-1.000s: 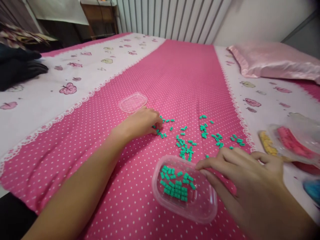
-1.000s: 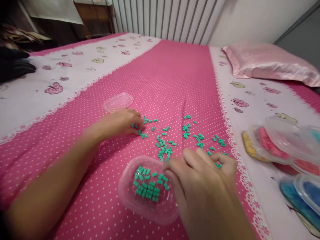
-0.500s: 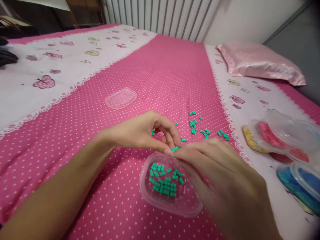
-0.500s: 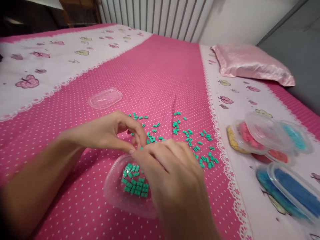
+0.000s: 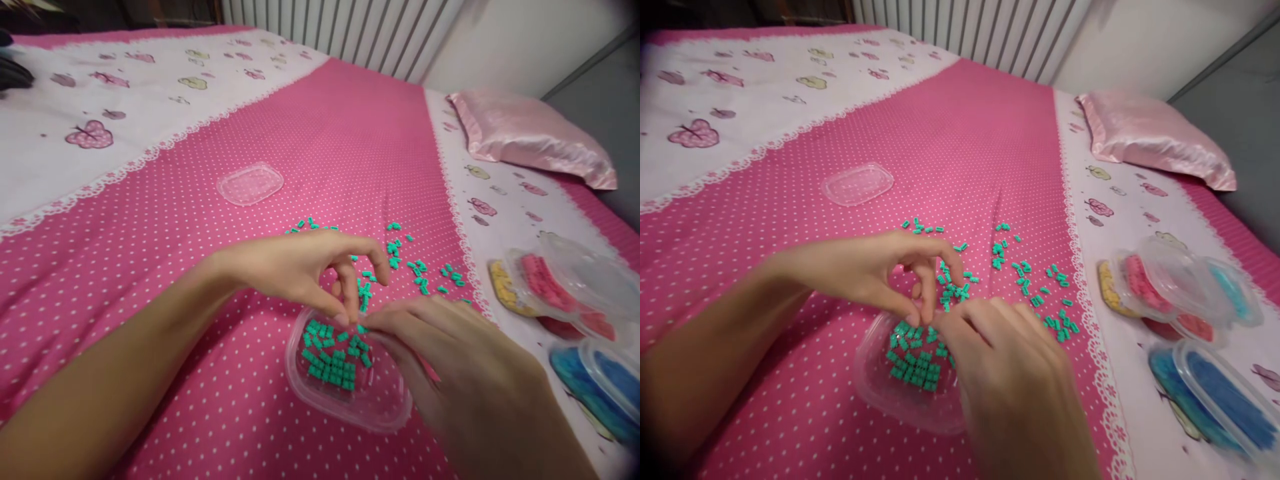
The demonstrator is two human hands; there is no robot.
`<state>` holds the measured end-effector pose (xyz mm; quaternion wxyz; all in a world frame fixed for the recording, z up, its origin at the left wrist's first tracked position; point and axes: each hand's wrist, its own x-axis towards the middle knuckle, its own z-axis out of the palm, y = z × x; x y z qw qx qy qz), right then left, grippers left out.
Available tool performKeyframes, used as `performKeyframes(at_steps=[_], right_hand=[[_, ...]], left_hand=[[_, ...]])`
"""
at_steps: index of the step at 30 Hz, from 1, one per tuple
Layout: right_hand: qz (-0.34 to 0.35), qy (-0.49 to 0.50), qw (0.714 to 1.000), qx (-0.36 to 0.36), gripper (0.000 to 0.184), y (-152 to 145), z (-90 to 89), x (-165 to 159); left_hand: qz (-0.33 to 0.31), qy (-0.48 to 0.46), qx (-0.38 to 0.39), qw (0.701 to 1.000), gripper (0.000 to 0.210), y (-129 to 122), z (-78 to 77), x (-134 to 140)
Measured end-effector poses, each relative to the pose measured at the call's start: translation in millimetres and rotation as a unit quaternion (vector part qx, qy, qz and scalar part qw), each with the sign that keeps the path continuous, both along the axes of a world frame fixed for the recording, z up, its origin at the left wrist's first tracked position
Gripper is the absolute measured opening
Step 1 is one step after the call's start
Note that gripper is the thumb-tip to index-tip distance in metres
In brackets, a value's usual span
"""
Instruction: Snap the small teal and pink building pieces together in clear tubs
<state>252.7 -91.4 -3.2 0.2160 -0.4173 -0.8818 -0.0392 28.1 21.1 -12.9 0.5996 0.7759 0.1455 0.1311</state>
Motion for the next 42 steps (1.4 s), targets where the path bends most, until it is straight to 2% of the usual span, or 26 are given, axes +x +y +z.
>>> performKeyframes(at_steps=[3,6,8,13,18,30,34,42], right_hand=[[-0.005,-0.063,0.998,-0.018,0.020,-5.9,-2.1,2.0],[-0.079,-0.102,0.992,0.012,0.023,-11.0,-6.9,-9.5],[-0.110,-0.122,0.986,0.025,0.026,-12.5,-11.8,-18.4],[-0.123,-0.147,0.981,0.041,0.027,-11.7,-28.2,-25.9],[-0.128,-0.161,0.977,0.051,0.027,-10.8,-38.3,-22.7],[-0.079,-0.153,0.983,0.062,0.027,-5.2,-34.5,-17.8],[-0.095,-0.166,0.981,0.044,0.025,-6.8,-33.8,-17.1],[-0.093,-0.175,0.979,0.057,0.027,-4.7,-31.1,-20.7]], left_hand=[[0.045,0.005,0.075,0.996,0.029,6.9,3.2,-6.2],[0.097,0.004,0.139,0.986,0.022,12.1,6.1,-8.9],[0.099,0.001,0.155,0.983,0.020,13.1,6.6,-8.3],[0.076,-0.001,0.173,0.982,0.021,11.2,5.2,-6.3],[0.082,-0.003,0.196,0.977,0.025,10.5,5.3,-7.6],[0.082,0.012,0.203,0.976,0.026,10.2,5.4,-6.7],[0.083,0.017,0.204,0.975,0.027,10.1,6.7,-6.5],[0.078,0.016,0.199,0.977,0.029,11.9,3.7,-7.5]])
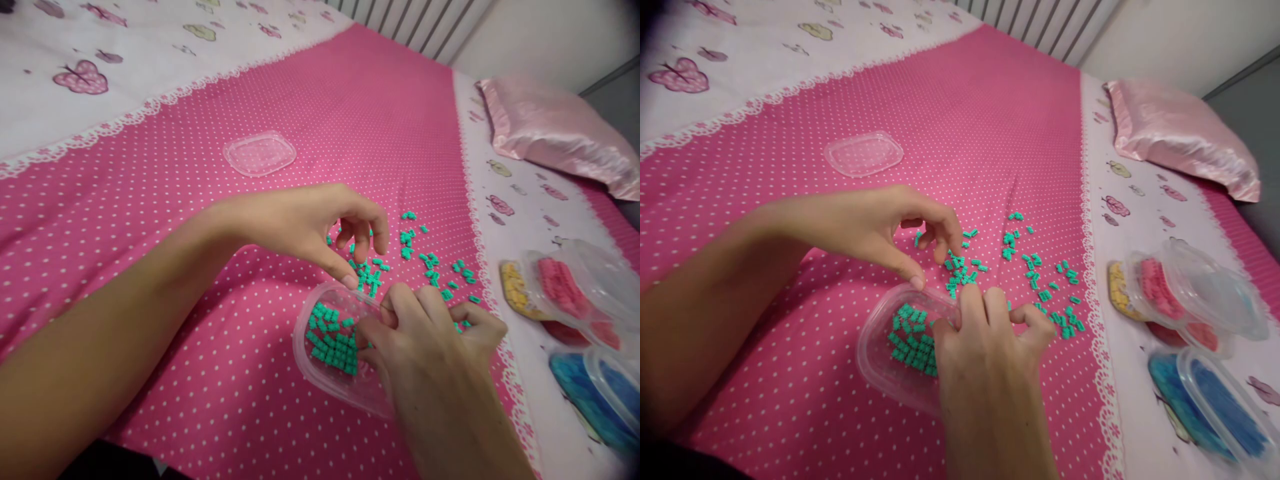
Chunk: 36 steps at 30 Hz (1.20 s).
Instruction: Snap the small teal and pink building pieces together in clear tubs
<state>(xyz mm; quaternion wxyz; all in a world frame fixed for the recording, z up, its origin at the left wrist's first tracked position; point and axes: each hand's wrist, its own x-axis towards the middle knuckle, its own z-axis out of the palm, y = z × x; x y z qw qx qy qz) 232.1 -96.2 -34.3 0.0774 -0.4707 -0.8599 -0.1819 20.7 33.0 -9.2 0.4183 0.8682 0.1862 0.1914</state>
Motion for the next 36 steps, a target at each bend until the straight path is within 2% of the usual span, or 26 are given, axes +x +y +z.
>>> performKeyframes(at_steps=[5,10,18,23,28,33,36], right_hand=[[0.033,0.016,0.999,0.016,0.027,2.0,-3.9,5.4],[0.011,0.004,1.000,-0.014,0.027,0.6,0.6,4.5],[0.034,0.015,0.999,-0.006,0.026,1.2,-0.5,2.7],[-0.030,0.039,0.999,-0.020,0.028,-1.0,1.3,-3.6],[0.031,0.019,0.999,-0.008,0.029,1.9,1.0,3.4],[-0.001,0.011,0.999,-0.032,0.026,-2.2,3.6,3.7],[0.011,0.012,0.999,-0.034,0.030,-2.1,9.5,4.7]], left_hand=[[0.003,-0.004,-0.014,1.000,0.030,0.0,-1.5,-0.9],[0.006,-0.003,-0.016,1.000,0.035,0.5,-0.7,-1.7],[0.012,-0.002,-0.014,1.000,0.033,0.4,0.0,-0.8],[-0.001,-0.004,-0.009,1.000,0.034,1.7,-1.7,-1.8],[0.006,0.000,-0.009,1.000,0.031,0.8,0.5,-1.1],[0.010,-0.002,-0.008,1.000,0.028,0.2,1.9,-0.6],[0.009,-0.005,-0.009,1.000,0.029,0.8,1.2,-1.2]])
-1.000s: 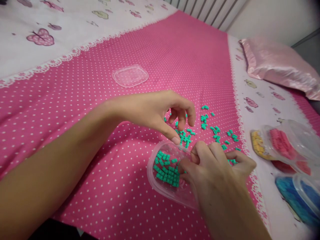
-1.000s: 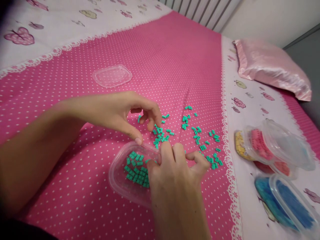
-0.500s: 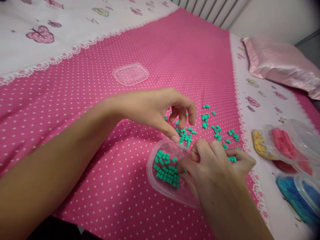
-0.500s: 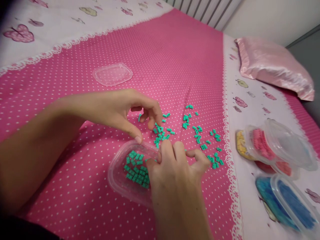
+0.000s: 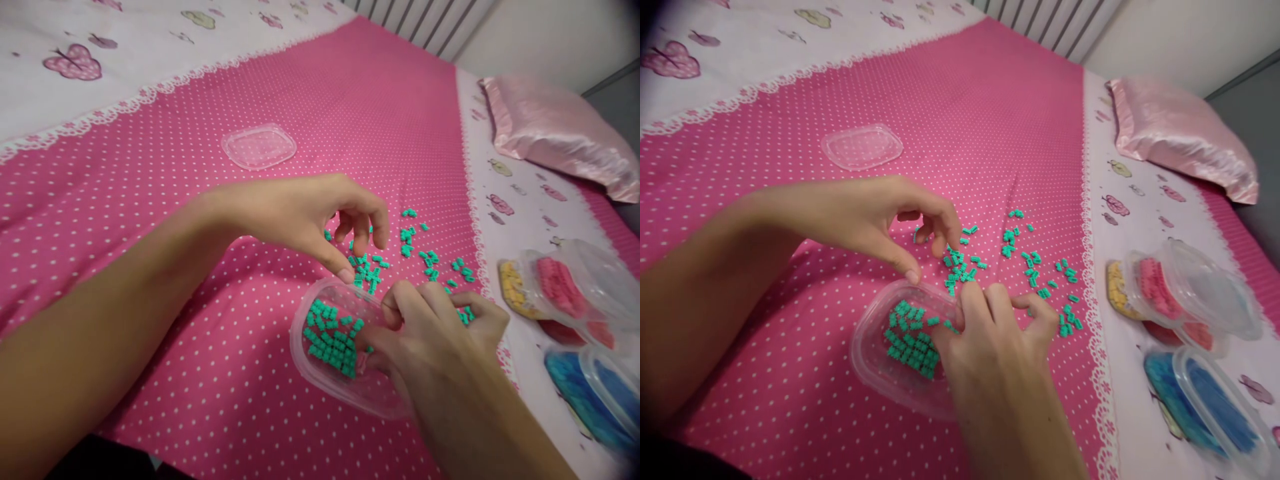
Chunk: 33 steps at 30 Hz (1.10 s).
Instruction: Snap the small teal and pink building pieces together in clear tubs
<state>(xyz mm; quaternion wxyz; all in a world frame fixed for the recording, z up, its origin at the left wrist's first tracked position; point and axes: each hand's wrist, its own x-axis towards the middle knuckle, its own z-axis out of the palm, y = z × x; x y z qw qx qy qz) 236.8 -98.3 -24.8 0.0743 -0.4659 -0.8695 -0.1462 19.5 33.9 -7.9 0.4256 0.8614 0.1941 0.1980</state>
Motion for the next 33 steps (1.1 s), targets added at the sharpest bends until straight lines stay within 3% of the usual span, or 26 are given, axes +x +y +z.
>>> performKeyframes(at_steps=[8,13,20,33], right_hand=[[0.058,-0.004,0.998,0.020,0.025,3.5,1.0,2.3],[0.019,-0.017,0.999,0.025,0.028,-1.2,1.6,-8.8],[0.009,-0.006,1.000,0.010,0.024,0.8,13.0,5.9],[0.000,-0.030,0.999,0.029,0.031,0.9,1.2,0.6]], left_hand=[[0.000,0.006,0.006,1.000,0.030,0.9,-0.7,-1.3],[0.000,0.002,0.001,1.000,0.031,1.3,-1.8,-1.3],[0.007,0.000,0.000,1.000,0.029,0.6,-1.1,-1.1],[0.008,0.003,0.013,1.000,0.032,1.2,-1.5,-1.5]])
